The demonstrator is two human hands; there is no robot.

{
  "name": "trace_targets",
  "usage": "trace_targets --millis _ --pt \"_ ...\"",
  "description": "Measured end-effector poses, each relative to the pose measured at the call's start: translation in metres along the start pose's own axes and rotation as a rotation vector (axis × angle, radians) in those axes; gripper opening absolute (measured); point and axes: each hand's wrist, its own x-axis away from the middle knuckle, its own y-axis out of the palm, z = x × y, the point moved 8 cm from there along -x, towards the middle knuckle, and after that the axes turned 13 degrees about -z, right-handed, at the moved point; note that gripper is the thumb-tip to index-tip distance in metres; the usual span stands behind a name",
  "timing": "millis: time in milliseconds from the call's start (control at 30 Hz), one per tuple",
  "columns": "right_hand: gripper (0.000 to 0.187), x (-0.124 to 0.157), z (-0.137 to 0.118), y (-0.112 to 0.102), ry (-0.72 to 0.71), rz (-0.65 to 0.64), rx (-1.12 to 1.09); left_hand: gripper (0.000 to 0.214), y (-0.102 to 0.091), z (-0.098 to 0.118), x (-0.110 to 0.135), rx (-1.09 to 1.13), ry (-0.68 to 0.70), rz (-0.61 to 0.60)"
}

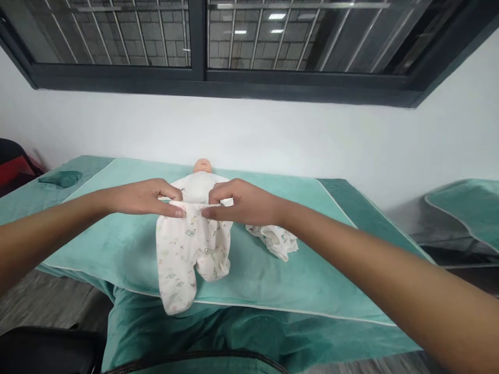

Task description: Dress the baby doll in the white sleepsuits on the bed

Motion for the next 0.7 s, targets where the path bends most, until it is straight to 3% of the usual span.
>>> trace_targets --millis 100,167,233,333,400,500,567,633,700 --pt "0.042 0.005 0.012 0.001 -0.014 -0.135 0.135 0.041 -0.011 -0.012 0.004 -0.225 0.005 0.100" --pt "0.042 0.009 0.030 0.000 0.079 -0.175 0.217 0.039 -0.015 -0.021 0.007 -0.323 0.010 0.183" --pt "0.044 0.014 0.048 -0.007 0.202 -0.134 0.274 0.038 -0.018 -0.032 0.010 -0.331 -0.040 0.270" --pt "0.052 0.016 0.059 -0.019 0.308 0.025 0.214 0.043 -0.022 -0.042 0.012 -0.202 -0.194 0.395" --pt "0.056 0.011 0.053 -0.023 0.299 0.146 0.097 0.045 -0.027 -0.033 0.012 -0.082 -0.226 0.519" --pt "0.053 -0.004 0.025 -0.024 0.168 0.332 -0.055 0.035 -0.038 0.000 0.011 0.069 -0.071 0.722" --pt "0.047 -0.015 0.006 -0.024 0.083 0.440 -0.095 0.028 -0.043 0.020 0.010 0.137 0.074 0.787" --pt "0.044 -0.024 -0.006 -0.026 0.053 0.541 -0.098 0.027 -0.045 0.028 0.010 0.181 0.176 0.848" --pt "0.041 -0.033 -0.008 -0.033 0.038 0.637 -0.103 0.034 -0.041 0.021 0.013 0.233 0.216 0.953"
